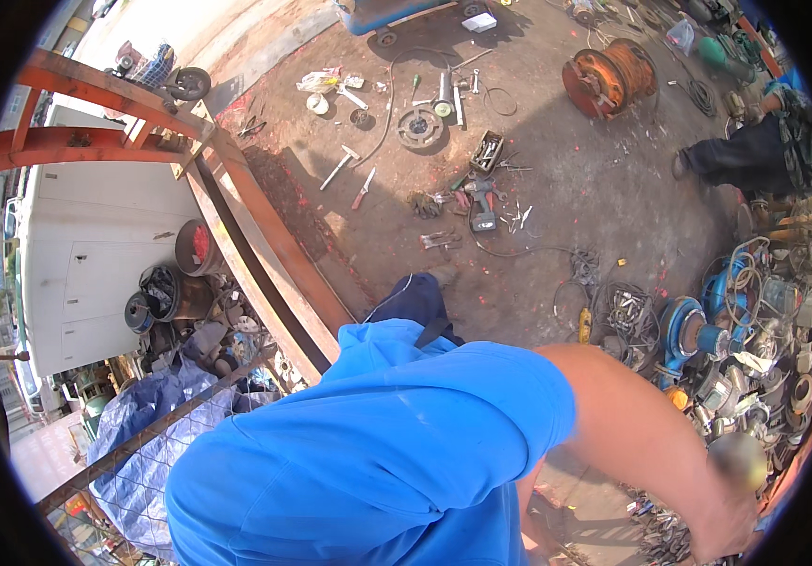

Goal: The person uses a screwdriver to tighten screws on a motor and then moves a large orange winch with a chain. The person handles small parts from a container and positions the winch on a metal frame.

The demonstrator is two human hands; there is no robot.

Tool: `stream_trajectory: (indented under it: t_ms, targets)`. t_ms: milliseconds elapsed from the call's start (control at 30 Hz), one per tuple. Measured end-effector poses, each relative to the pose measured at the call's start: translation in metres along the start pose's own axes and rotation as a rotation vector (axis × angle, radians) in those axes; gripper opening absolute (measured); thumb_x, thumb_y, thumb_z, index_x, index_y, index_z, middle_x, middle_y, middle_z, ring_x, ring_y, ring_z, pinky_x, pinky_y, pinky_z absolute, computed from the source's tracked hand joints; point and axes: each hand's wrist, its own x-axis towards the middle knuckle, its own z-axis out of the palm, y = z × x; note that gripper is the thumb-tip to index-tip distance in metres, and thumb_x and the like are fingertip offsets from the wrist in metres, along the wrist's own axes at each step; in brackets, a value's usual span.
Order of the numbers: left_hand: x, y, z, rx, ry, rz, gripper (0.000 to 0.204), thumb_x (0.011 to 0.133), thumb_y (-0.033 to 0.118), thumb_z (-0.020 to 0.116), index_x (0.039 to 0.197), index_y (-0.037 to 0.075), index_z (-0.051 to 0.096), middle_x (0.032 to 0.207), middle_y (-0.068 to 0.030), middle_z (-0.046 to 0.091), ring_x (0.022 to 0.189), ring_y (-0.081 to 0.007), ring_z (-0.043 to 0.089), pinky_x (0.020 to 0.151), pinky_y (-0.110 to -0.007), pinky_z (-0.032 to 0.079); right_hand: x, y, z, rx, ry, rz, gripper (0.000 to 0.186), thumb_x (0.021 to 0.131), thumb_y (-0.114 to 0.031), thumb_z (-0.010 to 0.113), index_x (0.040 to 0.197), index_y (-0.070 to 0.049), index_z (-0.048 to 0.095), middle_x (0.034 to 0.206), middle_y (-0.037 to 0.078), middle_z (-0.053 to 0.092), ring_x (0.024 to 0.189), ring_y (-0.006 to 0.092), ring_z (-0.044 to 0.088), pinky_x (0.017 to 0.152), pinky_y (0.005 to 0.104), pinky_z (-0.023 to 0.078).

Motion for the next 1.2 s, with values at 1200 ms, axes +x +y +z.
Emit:
stream_trajectory:
  t_ms: [1200]
  targets:
    - [-0.162,-0.106,-0.297,0.044,0.355,-0.355,0.035,0.062,0.016,0.066,0.090,-0.003,0.055,0.077,-0.0175,0.063,0.069,-0.0319,0.066,0.059,-0.041,0.052,0.031,-0.042,0.142,-0.012,-0.192,-0.006,0.077,0.071,-0.015,0.078,0.131,0.004,0.034,0.119,0.015,0.052,0.108,0.0277,0.054,0.092,0.0415,0.047]
